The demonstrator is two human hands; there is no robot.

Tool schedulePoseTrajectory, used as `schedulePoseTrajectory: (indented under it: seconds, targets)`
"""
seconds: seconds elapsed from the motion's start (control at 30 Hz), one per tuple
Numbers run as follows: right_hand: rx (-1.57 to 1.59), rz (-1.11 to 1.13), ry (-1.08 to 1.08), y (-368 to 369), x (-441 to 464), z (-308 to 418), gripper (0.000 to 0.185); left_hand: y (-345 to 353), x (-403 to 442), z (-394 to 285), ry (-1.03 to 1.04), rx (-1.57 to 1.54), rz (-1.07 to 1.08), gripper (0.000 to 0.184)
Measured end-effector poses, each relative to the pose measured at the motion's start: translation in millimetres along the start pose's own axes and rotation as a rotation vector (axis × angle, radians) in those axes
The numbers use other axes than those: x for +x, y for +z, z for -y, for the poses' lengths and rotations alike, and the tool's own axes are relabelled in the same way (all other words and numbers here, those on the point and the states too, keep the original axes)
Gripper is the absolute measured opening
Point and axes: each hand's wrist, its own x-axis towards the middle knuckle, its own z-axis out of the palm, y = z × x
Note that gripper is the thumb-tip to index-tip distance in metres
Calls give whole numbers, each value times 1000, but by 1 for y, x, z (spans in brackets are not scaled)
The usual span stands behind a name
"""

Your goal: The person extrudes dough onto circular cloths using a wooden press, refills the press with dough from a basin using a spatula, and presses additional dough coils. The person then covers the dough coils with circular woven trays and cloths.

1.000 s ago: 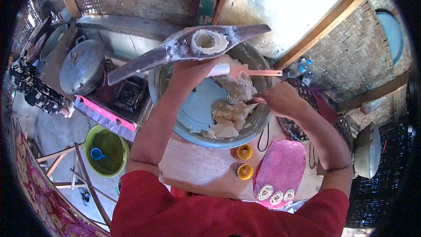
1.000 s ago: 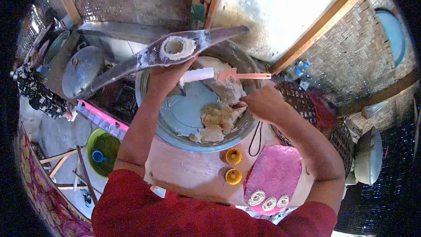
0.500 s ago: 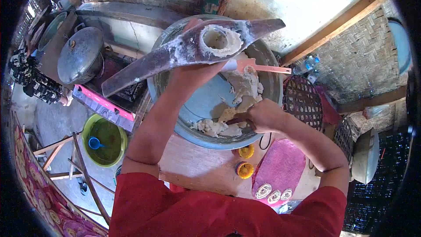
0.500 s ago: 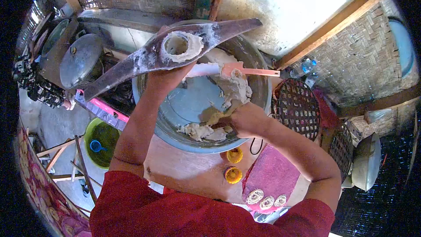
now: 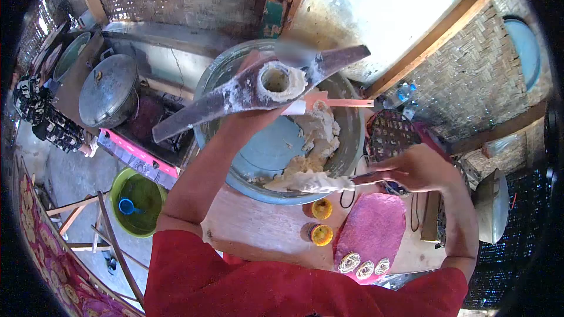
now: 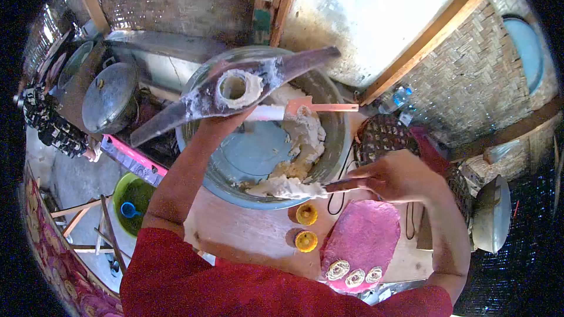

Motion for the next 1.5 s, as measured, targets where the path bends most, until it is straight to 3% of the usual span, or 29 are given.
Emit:
schedulePoseTrajectory:
  seconds: [0.07,0.13,0.17,0.2,0.3,0.37,0.43,0.5,0.57,0.63,0.7,0.77,0.83,0.9,0.97,1.03,1.07,1.17,1.23,1.3,1.37,1.5]
  targets:
    - [88,-60,-47,-24,-30,-4,28,-1,3,-3,-134,-213,119,49]
    - [351,-174,-163,-39,-55,-6,30,4,1,-19,-115,-130,115,43]
    - [340,-193,-163,-45,-65,-6,30,5,1,-29,-148,-134,138,40]
    - [407,-263,-155,-51,-74,-6,30,4,5,-33,-1,-123,151,35]
    - [513,-337,-20,-69,-94,-1,30,16,6,-53,79,119,336,32]
    - [329,-265,44,-70,-91,-3,31,24,10,-68,106,131,358,32]
    - [169,-376,-51,-64,-91,10,30,36,10,-79,134,146,381,32]
    - [-431,-609,148,-57,-95,44,25,51,9,-88,121,178,379,31]
    - [-839,-729,109,-28,-80,57,22,63,13,-94,143,209,417,31]
    - [-1001,-919,-68,4,-66,55,30,68,10,-93,224,142,369,26]
    - [-1081,-946,-115,24,-72,52,28,64,9,-107,224,120,392,24]
    - [-1168,-973,-168,32,-84,53,25,62,3,-106,50,-11,446,26]
    - [-1069,-895,-33,32,-104,56,26,57,6,-106,18,123,495,29]
    - [-924,-993,0,22,-138,59,26,53,14,-104,-150,250,510,34]
    - [-782,-1087,28,15,-150,56,27,58,3,-62,-115,8,432,42]
    - [-742,-1068,124,15,-146,48,34,54,13,-77,-350,-362,411,48]
    - [-721,-1090,105,16,-140,47,32,49,20,-103,-195,96,411,47]
    - [-685,-1065,26,5,-140,48,25,50,37,-140,-340,240,545,41]
    - [-764,-1049,-28,-1,-125,46,24,51,34,-146,-218,213,628,34]
    - [-834,-1021,-79,4,-106,50,23,62,21,-137,188,302,503,29]
    - [-1009,-780,-82,7,-90,56,23,68,14,-127,197,299,509,28]
    - [-1023,-863,-162,14,-89,46,26,62,13,-123,125,416,620,29]
